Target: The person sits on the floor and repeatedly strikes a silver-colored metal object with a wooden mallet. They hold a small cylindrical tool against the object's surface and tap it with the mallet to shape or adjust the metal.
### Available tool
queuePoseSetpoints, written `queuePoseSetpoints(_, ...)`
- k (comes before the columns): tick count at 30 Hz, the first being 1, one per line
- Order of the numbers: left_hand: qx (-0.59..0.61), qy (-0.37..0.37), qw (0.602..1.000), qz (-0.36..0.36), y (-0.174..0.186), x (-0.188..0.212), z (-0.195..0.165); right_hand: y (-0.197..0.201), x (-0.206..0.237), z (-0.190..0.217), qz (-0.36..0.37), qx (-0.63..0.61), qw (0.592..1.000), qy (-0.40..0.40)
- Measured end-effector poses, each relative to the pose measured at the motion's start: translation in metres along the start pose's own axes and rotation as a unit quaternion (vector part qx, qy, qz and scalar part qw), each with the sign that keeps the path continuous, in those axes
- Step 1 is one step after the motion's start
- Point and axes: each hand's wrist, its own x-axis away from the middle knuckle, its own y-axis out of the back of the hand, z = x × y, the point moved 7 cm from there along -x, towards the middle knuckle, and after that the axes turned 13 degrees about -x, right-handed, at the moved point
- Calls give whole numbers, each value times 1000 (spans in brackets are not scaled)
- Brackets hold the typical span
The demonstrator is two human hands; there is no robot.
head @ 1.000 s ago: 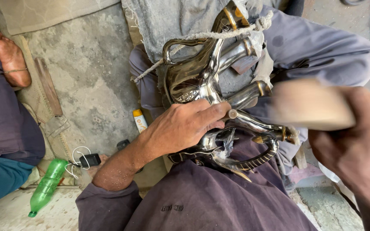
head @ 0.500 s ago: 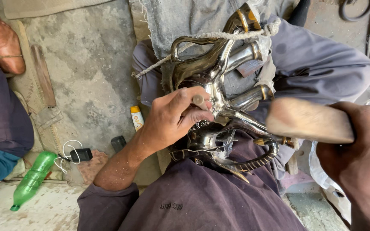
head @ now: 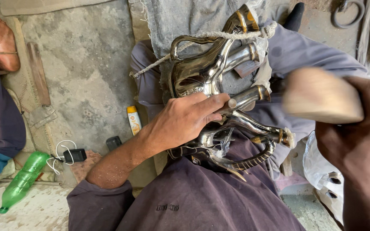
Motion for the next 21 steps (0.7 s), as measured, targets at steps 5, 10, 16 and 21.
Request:
queuePoseSetpoints(5, 2, 2, 1000, 16, 3, -3, -3, -7, -7, -3, 16, -91, 992, -88)
queuePoseSetpoints(10, 5, 12, 1000, 23, 5, -3, -4, -12, -19, 18, 7, -14, 998, -63)
queuePoseSetpoints(16, 12, 7, 1000, 20, 4, -6, -6, -3, -6, 3, -27, -23, 990, -133)
queuePoseSetpoints(21, -36, -22, 998, 41, 3, -2, -9, -12, 4, 3, 87, 281, 955, 37)
